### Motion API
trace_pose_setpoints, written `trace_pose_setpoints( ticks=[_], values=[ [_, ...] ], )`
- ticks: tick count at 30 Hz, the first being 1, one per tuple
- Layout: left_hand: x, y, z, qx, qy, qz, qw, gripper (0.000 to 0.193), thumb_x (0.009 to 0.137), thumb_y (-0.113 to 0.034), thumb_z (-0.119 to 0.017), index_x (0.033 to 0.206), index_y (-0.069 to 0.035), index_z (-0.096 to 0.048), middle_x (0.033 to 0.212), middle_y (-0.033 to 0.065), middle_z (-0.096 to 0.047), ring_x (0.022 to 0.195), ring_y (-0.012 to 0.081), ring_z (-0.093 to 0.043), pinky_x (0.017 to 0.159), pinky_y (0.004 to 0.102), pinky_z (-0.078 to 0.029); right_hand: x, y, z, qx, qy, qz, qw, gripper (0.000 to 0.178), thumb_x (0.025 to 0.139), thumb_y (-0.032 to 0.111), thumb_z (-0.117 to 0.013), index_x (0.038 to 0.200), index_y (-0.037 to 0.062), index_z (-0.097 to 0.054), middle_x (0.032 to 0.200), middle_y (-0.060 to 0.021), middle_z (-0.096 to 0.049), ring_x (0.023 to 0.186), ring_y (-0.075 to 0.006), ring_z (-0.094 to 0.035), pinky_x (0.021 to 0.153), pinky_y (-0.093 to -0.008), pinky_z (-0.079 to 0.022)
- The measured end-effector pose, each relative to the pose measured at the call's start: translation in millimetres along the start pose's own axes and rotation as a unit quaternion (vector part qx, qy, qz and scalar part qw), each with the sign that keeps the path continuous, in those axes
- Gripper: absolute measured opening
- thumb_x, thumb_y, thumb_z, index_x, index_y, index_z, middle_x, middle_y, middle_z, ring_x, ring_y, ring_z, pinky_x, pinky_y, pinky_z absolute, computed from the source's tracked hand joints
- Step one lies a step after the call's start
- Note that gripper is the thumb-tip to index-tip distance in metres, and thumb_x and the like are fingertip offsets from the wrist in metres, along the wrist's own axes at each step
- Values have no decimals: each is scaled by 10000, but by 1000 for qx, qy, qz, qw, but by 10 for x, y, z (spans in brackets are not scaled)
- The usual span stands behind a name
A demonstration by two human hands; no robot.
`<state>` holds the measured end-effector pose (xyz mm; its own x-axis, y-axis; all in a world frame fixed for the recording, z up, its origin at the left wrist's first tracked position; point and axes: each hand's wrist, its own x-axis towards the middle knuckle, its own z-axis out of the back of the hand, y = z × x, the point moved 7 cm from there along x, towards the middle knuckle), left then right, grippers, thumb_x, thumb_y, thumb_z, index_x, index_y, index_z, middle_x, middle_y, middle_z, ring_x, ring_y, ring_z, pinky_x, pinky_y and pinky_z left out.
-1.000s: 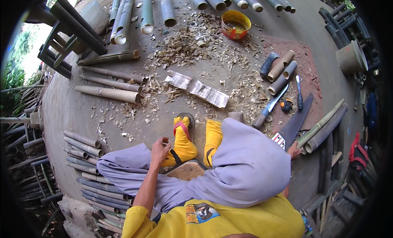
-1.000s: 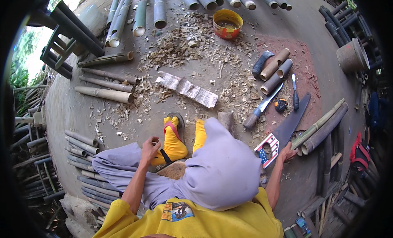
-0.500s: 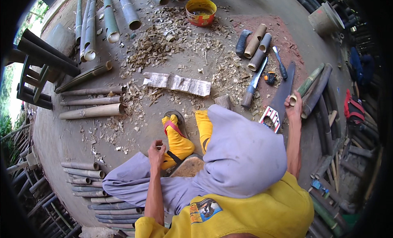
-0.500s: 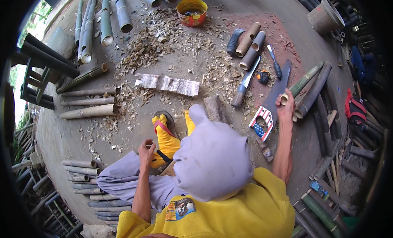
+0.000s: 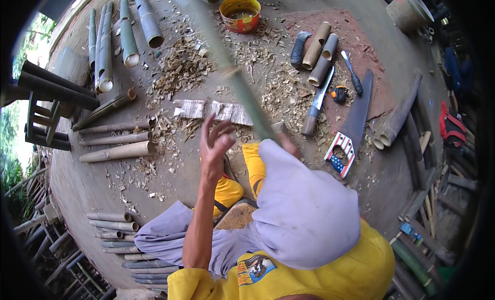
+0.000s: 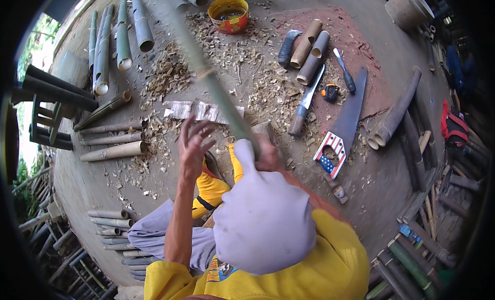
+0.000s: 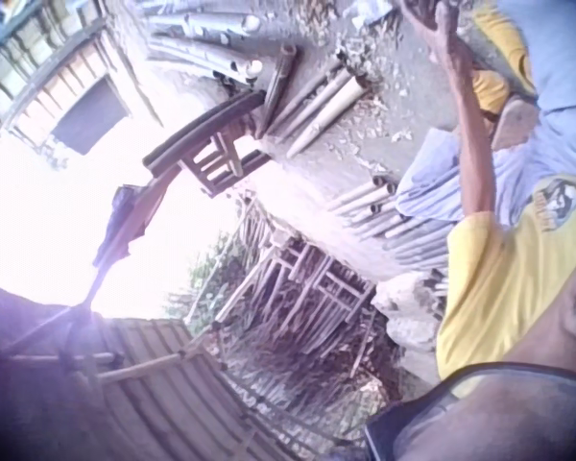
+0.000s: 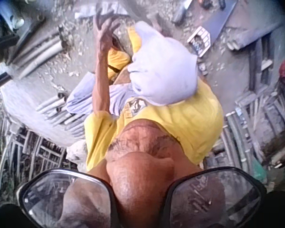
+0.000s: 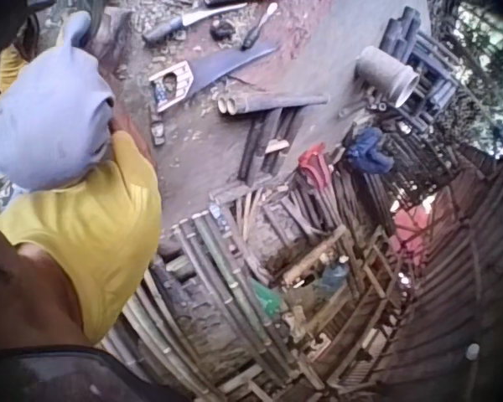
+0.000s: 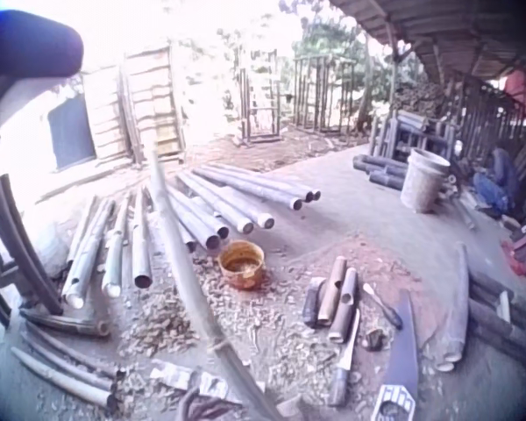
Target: The person sits on the ground and uses a wooden mallet to strike a knife, splitting a long bamboo pole lengthwise. They then use a chisel to further separate the split sections and clean the edges. Finally, they insert a smaller bamboo piece into a larger one to test the fit.
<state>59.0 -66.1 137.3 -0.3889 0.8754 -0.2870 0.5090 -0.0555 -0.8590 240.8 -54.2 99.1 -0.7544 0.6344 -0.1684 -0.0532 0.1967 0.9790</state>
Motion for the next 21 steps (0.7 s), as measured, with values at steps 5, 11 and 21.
trace_pose_setpoints(
  ticks=[5, 11, 21],
  values=[
    [123, -343, 613, 47, -267, -186, 945, 398, 769, -43, -659, 1072, 12, -407, 834, 147, -597, 679, 250, -643, 585, 381, -588, 600, 125, -11, -96, 92, 21, 991, 564, 785, 96, -656, 1289, 123, -405, 1027, -87, -561, 860, -209, -587, 794, -377, -495],
    [-495, -463, 1819, -87, -449, -139, 879, 137, 765, -33, -635, 799, 4, -507, 627, 97, -544, 547, 206, -573, 493, 308, -508, 997, -291, 2360, -561, -328, -65, 757, 662, 743, 195, -712, 1329, 109, -418, 1209, -182, -428, 1062, -338, -486, 892, -457, -436],
    [-1189, 132, 2943, -82, -619, -54, 779, 106, 742, -20, -595, 781, 3, -500, 650, 115, -532, 532, 228, -537, 491, 335, -491, 1487, -672, 3372, -543, -446, -158, 694, 780, 783, 282, -645, 1431, 292, -211, 1408, -314, -198, 1180, -524, -394, 940, -538, -395]
  ],
)
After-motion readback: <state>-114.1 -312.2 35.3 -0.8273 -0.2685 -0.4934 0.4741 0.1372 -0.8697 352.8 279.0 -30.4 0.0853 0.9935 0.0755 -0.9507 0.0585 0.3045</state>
